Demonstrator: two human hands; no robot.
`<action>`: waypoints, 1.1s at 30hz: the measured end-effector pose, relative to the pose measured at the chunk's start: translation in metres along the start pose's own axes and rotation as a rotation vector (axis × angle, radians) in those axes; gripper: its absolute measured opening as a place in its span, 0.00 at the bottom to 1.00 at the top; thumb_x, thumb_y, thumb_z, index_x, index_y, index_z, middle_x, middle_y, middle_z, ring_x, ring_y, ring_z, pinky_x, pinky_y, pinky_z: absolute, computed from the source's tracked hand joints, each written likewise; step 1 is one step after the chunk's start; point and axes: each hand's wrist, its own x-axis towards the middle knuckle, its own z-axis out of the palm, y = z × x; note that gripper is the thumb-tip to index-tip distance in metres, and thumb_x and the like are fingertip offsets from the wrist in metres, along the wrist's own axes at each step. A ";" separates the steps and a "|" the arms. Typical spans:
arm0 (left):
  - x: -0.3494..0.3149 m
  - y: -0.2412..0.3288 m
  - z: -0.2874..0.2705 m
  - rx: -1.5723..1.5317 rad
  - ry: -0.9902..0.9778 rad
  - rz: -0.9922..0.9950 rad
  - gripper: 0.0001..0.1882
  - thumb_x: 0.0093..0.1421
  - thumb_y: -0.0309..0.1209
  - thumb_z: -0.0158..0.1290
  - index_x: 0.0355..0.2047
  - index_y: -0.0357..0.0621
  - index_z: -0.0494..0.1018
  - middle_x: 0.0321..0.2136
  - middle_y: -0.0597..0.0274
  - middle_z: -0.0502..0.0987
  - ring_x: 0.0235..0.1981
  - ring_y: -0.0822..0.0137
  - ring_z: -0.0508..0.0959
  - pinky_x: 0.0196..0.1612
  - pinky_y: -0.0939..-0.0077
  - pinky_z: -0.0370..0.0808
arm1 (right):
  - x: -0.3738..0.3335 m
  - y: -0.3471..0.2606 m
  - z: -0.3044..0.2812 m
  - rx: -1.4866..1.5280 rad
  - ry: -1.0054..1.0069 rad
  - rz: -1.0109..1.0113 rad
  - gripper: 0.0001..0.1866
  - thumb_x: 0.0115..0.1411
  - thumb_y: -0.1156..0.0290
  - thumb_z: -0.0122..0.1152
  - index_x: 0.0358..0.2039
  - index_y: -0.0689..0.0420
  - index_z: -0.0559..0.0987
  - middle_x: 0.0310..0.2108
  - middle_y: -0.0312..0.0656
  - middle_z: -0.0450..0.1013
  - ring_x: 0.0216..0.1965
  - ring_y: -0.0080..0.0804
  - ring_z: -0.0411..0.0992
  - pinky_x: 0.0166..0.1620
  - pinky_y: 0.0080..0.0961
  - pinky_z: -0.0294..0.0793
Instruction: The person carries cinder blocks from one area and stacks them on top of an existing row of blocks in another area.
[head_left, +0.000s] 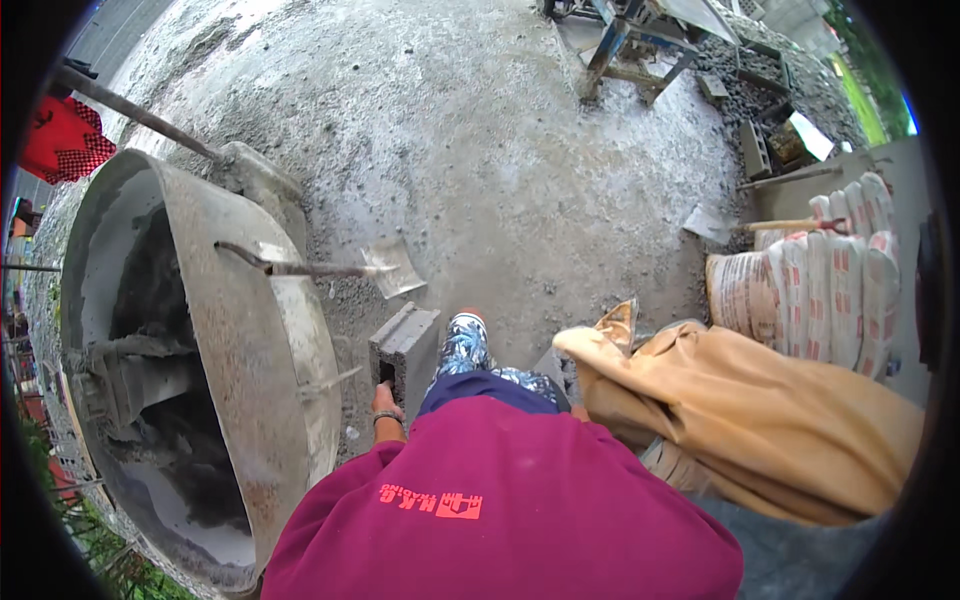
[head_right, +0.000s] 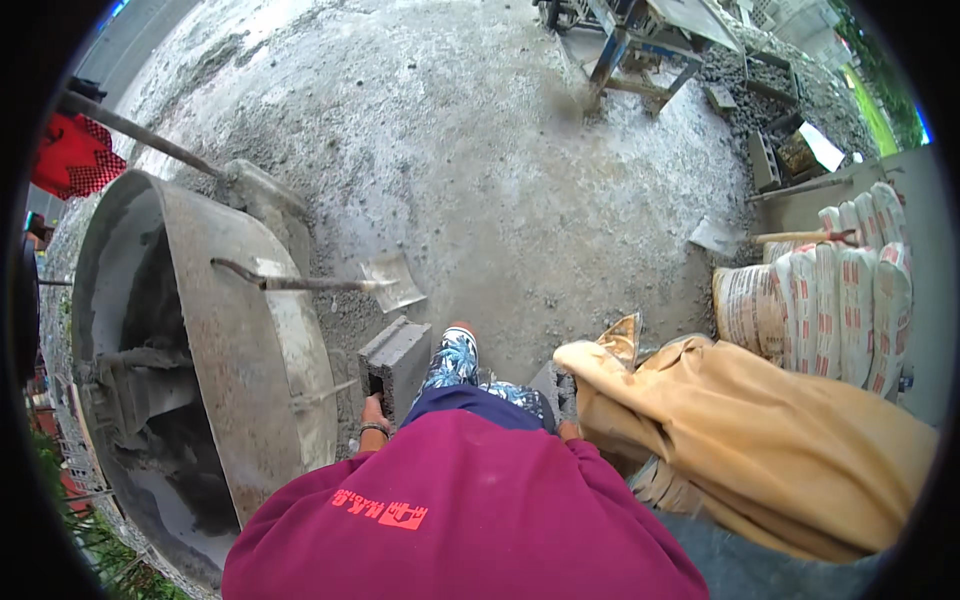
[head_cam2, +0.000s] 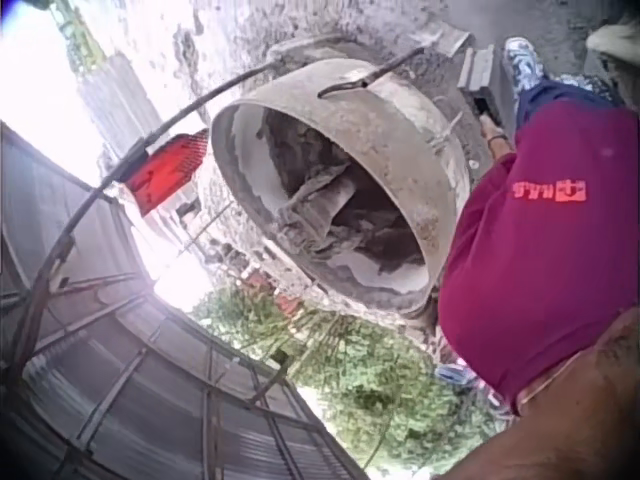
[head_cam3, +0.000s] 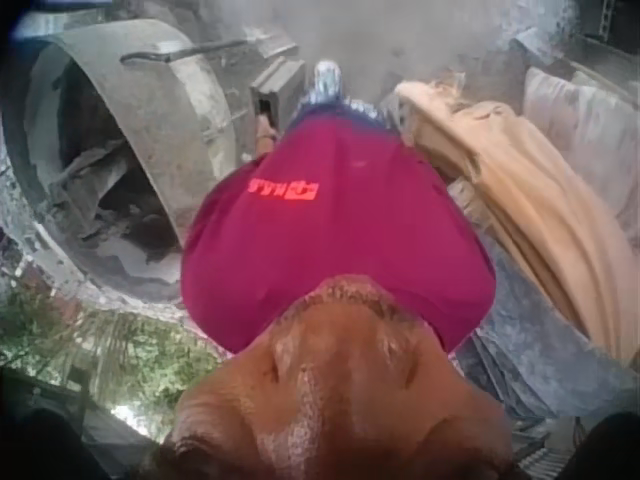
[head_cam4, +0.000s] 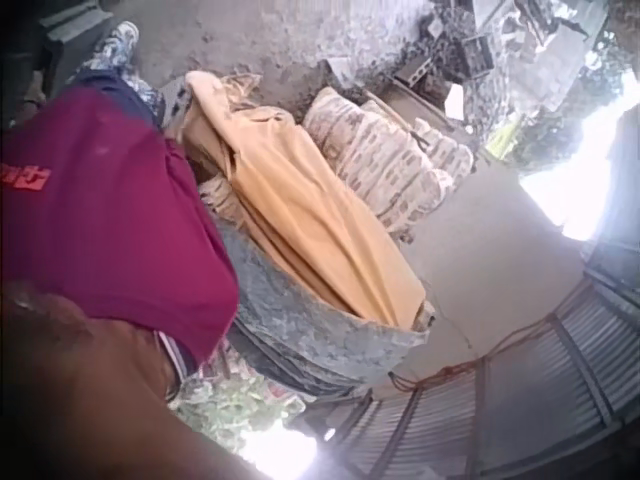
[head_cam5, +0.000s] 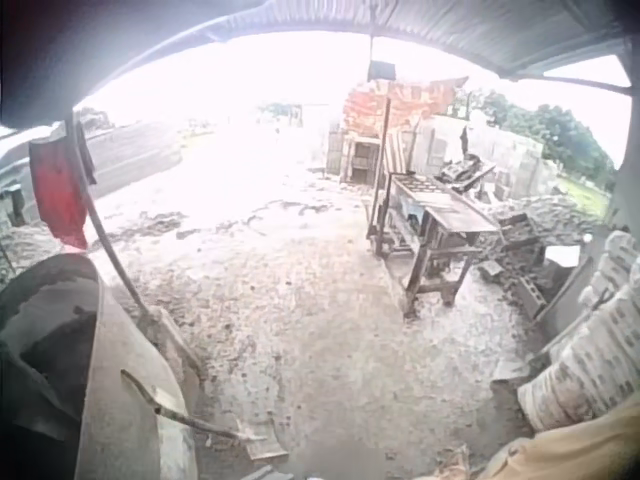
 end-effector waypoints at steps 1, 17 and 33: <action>-0.011 0.025 0.034 0.018 -0.025 0.001 0.31 0.47 0.33 0.54 0.51 0.31 0.64 0.48 0.50 0.70 0.45 0.55 0.72 0.49 0.64 0.66 | 0.005 -0.019 -0.015 -0.037 0.081 0.038 0.11 0.48 0.64 0.57 0.27 0.60 0.78 0.30 0.55 0.74 0.35 0.50 0.73 0.36 0.43 0.70; -0.038 0.398 0.426 -0.186 -0.029 0.084 0.24 0.49 0.33 0.54 0.44 0.29 0.69 0.39 0.52 0.75 0.37 0.58 0.76 0.42 0.65 0.71 | 0.334 -0.394 -0.425 -0.250 -0.090 0.107 0.18 0.45 0.59 0.62 0.31 0.60 0.79 0.33 0.55 0.74 0.38 0.48 0.74 0.38 0.40 0.72; -0.024 0.792 0.767 -0.111 -0.060 0.048 0.23 0.55 0.35 0.48 0.47 0.31 0.67 0.37 0.47 0.75 0.30 0.53 0.77 0.33 0.58 0.75 | 0.752 -0.774 -0.723 -0.365 -0.274 0.128 0.30 0.39 0.56 0.69 0.40 0.63 0.76 0.41 0.56 0.73 0.45 0.47 0.72 0.44 0.37 0.72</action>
